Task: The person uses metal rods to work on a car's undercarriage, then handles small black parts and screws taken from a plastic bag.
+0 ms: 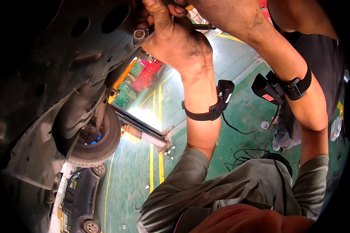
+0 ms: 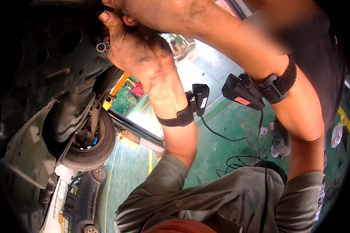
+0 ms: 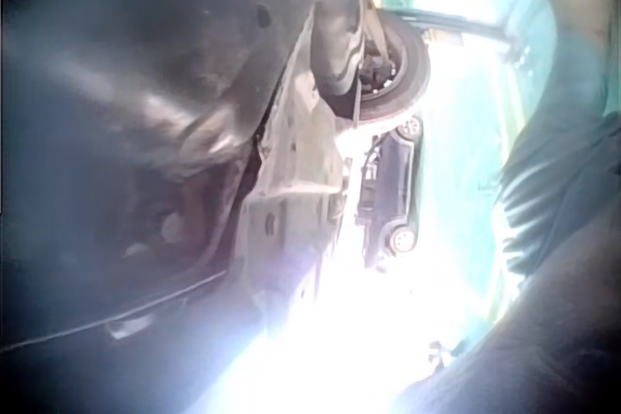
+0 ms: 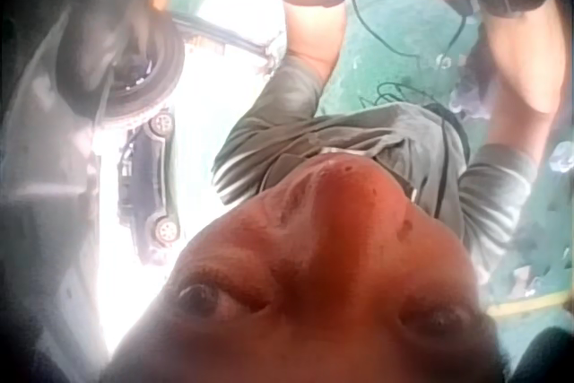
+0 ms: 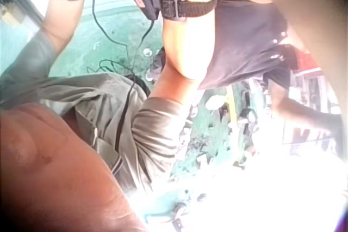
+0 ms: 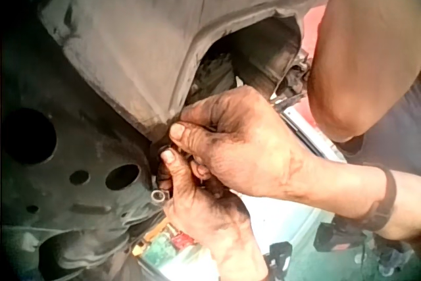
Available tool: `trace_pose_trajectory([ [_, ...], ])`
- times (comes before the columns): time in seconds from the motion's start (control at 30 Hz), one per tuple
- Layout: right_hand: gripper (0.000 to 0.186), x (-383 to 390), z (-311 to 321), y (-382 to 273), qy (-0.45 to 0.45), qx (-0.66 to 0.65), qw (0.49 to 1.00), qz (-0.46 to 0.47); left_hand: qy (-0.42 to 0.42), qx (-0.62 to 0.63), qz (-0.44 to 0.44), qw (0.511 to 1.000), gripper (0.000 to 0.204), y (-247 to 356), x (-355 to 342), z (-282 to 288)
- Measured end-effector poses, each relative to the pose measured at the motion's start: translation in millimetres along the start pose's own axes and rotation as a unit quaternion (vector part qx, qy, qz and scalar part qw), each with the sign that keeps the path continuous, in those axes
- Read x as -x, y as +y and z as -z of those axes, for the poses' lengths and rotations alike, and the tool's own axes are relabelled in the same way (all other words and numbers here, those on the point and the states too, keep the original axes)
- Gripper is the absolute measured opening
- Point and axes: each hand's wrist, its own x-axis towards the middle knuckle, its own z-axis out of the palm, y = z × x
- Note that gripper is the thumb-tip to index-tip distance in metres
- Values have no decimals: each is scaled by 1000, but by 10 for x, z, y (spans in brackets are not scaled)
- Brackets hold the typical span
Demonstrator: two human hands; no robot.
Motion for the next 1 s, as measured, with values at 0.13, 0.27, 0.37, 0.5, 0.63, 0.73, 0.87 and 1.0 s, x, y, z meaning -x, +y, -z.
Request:
trace_pose_trajectory([
  [0.13,24,35,-44,33,44,124,989,74,50,13,82,995,27,114,23,-179],
  [0.27,23,10,-59,-2,28,77,996,-35,-105,125,20,986,28,-111,-114,185],
  [0.37,23,186,58,218,105,8,987,-118,-166,121,68,976,24,-185,-240,414],
  [0.5,29,679,184,231,178,-156,891,-386,-151,126,44,979,20,-151,-367,542],
  [0.63,30,1397,638,468,225,-68,802,-550,-199,199,88,956,16,-267,-500,589],
  [0.73,23,2000,948,695,261,-25,736,-624,-281,169,60,943,16,-246,-558,619],
  [0.87,12,2159,1009,596,291,-75,704,-643,-282,182,46,941,19,-229,-541,579],
  [1.0,19,1773,785,309,187,-61,821,-535,-262,139,30,955,22,-170,-499,557],
])
